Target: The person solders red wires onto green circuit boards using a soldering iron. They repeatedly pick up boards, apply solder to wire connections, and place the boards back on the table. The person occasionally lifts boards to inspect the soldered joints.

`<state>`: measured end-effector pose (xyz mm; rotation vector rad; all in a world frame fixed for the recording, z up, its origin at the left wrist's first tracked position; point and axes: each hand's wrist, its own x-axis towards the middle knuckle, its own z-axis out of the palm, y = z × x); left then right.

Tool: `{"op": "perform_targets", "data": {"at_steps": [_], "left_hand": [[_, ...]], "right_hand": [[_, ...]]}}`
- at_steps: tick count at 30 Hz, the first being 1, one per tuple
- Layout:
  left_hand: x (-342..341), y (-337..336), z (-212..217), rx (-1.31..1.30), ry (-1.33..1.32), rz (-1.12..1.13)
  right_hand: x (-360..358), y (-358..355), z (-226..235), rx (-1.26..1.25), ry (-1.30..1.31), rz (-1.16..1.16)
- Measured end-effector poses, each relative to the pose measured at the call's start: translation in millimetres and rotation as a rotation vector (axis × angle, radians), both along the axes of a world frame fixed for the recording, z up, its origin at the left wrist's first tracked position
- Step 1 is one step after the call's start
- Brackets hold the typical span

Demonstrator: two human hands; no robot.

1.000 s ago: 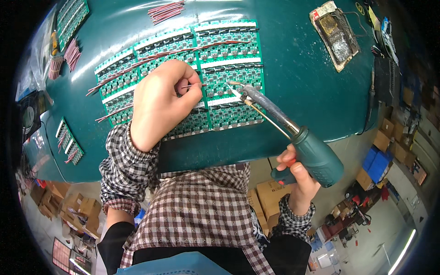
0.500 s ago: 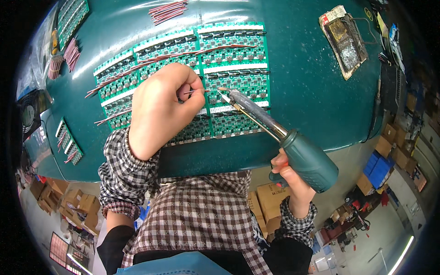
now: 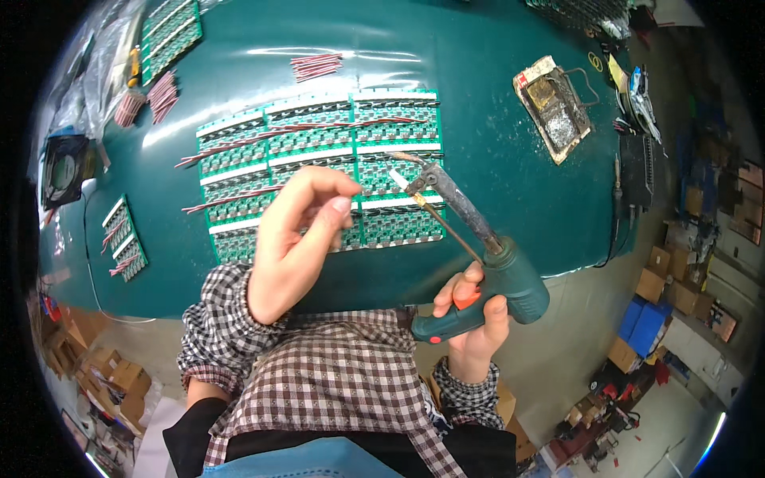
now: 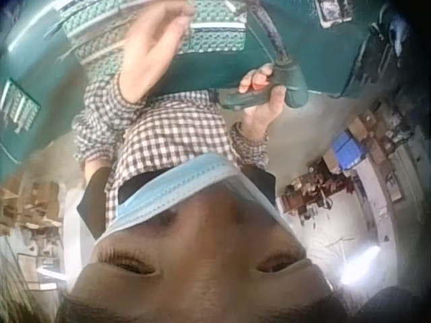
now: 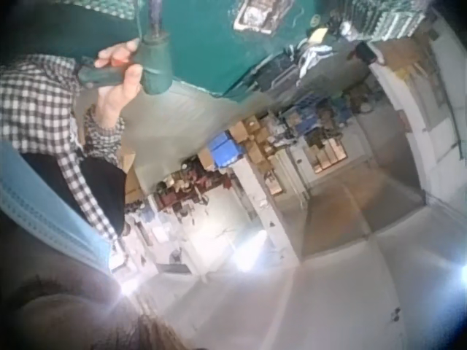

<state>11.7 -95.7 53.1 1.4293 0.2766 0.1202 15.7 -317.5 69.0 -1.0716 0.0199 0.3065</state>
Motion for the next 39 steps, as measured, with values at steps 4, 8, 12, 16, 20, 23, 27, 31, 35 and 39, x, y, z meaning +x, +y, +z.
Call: {"op": "perform_targets", "data": {"at_steps": [4, 8, 12, 16, 20, 23, 27, 31, 35, 39], "left_hand": [[-14, -5, 2, -0.437, 0.093, -0.051], [-24, -10, 12, -0.512, 0.082, 0.026], [-33, -11, 13, -0.600, 0.063, 0.046], [-38, -12, 11, -0.705, 0.052, 0.051], [-42, -14, 9, -0.767, 0.045, 0.054], [-41, -14, 9, -0.799, 0.052, 0.041], [-41, -13, 8, -0.828, 0.067, 0.023], [-39, -14, 5, -0.849, 0.071, 0.016], [-36, -13, 3, -0.864, 0.084, 0.005], [-33, -13, 2, -0.880, 0.104, -0.003]], "right_hand": [[-15, 4, 2, -0.051, -0.058, 0.017], [-30, 2, 0, -0.111, -0.103, 0.000], [-44, 4, 2, -0.160, -0.172, 0.023], [-50, 5, -2, -0.166, -0.190, 0.035], [-56, 9, -4, -0.200, -0.194, 0.024], [-58, 10, -5, -0.217, -0.187, 0.012], [-61, 5, -10, -0.163, -0.148, -0.019], [-61, 7, -10, -0.171, -0.137, -0.035], [-59, 5, -13, -0.156, -0.109, -0.035], [-57, 6, -12, -0.152, -0.092, -0.028]]}}
